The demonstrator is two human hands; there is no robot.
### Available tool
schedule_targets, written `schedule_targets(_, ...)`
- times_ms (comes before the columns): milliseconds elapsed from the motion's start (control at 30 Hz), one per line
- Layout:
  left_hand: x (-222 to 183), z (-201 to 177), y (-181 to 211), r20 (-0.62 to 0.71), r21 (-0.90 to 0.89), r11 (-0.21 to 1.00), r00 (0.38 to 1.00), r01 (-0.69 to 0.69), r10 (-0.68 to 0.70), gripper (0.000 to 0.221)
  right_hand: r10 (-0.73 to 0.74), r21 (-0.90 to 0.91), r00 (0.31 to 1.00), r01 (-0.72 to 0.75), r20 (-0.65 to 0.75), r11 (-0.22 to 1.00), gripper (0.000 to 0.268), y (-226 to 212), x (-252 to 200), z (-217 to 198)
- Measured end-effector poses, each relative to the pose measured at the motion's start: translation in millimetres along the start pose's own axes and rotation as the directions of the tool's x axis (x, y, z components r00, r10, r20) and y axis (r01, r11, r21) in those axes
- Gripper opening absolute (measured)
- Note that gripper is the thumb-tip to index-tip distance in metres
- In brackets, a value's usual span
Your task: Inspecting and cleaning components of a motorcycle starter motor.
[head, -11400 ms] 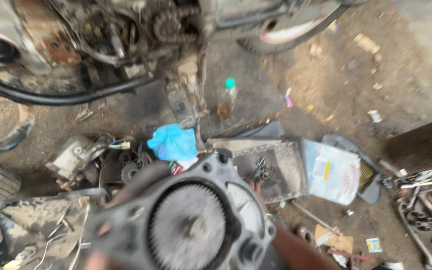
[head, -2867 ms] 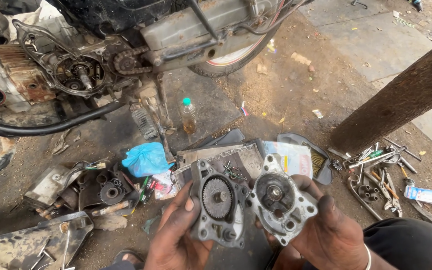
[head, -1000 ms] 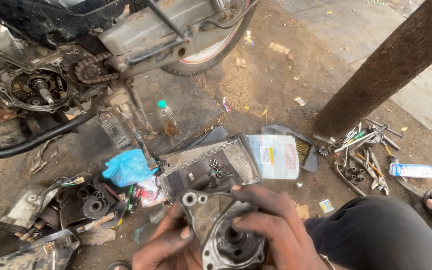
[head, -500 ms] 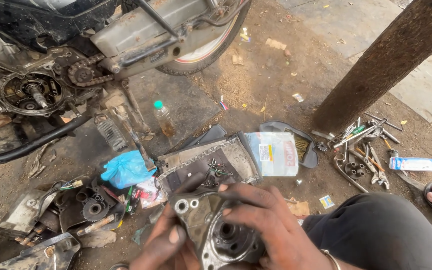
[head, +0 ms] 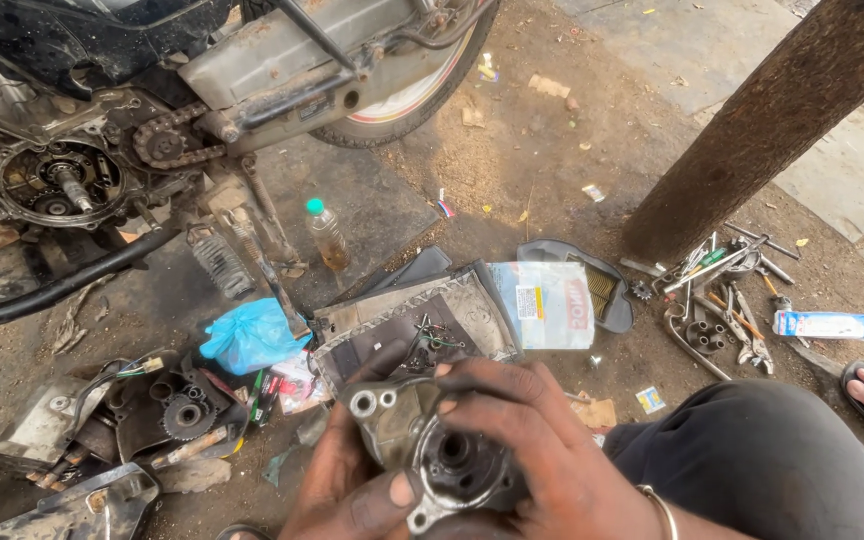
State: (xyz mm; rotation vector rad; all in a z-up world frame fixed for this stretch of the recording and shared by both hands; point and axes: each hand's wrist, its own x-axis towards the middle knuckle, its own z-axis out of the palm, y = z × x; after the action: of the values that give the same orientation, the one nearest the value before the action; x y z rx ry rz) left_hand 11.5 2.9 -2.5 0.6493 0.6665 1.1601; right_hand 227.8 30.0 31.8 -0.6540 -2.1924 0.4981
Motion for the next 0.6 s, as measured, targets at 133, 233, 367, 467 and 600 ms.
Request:
schedule_targets(133, -4, 4, -3, -0.046, -0.046, 0.999, 0.999, 0.000, -0.002, 0.112, 0.032, 0.018, 0.999, -0.032, 0.022, 0.999, 0.067, 1, 2, 2)
schedule_targets(233, -3, 7, -4, -0.030, -0.112, 0.993, 0.999, -0.019, 0.015, 0.108, 0.021, 0.015, 0.999, -0.021, 0.038, 1.000, 0.069, 4, 3, 3)
schedule_targets(367, -4, -3, -15, -0.019, -0.158, 0.986, 0.998, -0.054, 0.051, 0.105, -0.023, -0.040, 0.998, 0.025, 0.051, 0.999, 0.071, 7, 1, 7)
schedule_targets(467, -2, -4, -12, -0.030, -0.113, 0.991, 0.997, -0.069, 0.066, 0.103, -0.012, -0.036, 0.999, 0.014, 0.048, 0.999, 0.073, 9, -1, 11)
schedule_targets(600, -3, 0, -8, -0.138, -0.065, 0.998, 0.990, -0.016, 0.006, 0.104, -0.077, -0.048, 0.997, 0.077, 0.008, 0.996, 0.074, 8, 2, 17)
